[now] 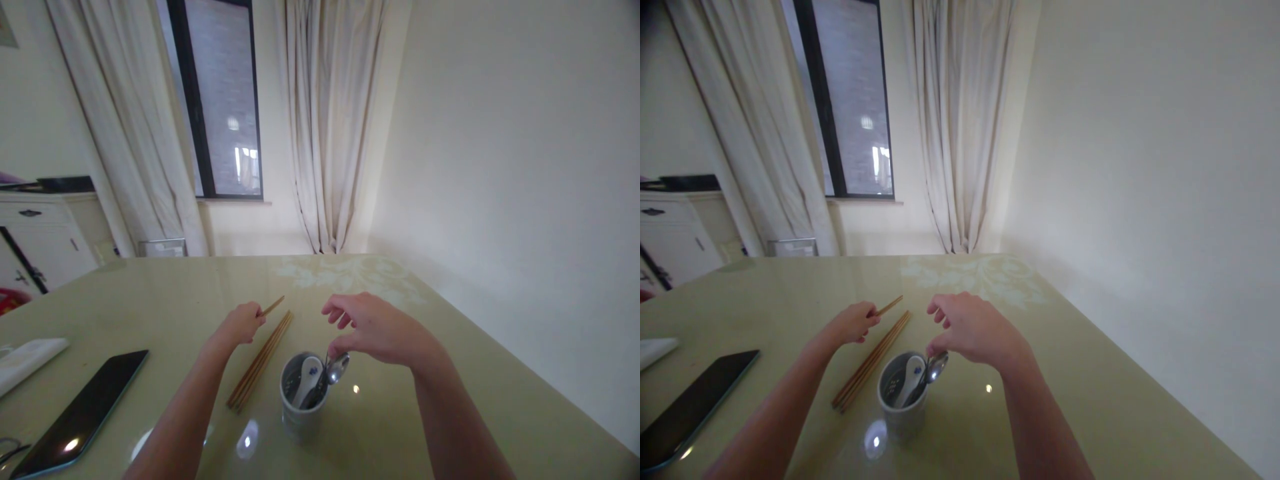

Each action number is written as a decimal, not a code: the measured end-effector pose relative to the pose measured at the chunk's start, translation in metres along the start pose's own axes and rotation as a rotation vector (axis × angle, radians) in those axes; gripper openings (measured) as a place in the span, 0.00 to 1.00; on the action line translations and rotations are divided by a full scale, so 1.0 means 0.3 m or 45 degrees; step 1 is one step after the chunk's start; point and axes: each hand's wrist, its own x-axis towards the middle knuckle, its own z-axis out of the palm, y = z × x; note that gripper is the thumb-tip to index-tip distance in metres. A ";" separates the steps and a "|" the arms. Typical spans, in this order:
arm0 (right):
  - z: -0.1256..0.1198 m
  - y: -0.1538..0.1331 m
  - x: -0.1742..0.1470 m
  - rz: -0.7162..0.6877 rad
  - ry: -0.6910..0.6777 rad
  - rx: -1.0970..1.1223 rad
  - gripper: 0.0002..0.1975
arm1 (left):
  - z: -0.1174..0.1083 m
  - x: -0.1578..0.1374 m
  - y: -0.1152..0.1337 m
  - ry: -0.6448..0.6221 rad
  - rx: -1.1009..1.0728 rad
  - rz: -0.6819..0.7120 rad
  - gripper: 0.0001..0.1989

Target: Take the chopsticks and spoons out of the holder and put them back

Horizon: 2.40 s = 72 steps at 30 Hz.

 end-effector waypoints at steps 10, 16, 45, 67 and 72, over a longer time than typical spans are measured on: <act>0.011 0.010 0.010 -0.045 -0.145 -0.046 0.12 | 0.088 0.045 -0.045 0.010 0.188 0.016 0.08; 0.006 0.004 0.024 -0.119 -0.126 -0.034 0.09 | 0.091 0.058 -0.044 0.000 0.186 0.017 0.06; -0.040 -0.047 -0.034 -0.308 0.868 0.303 0.16 | -0.172 -0.190 0.199 0.257 -0.674 0.554 0.22; 0.057 0.002 -0.011 -0.199 -0.185 -0.271 0.08 | 0.127 0.066 -0.050 0.130 0.183 -0.016 0.09; 0.040 0.003 -0.007 -0.203 -0.211 -0.124 0.06 | 0.124 0.061 -0.034 0.130 0.186 0.008 0.08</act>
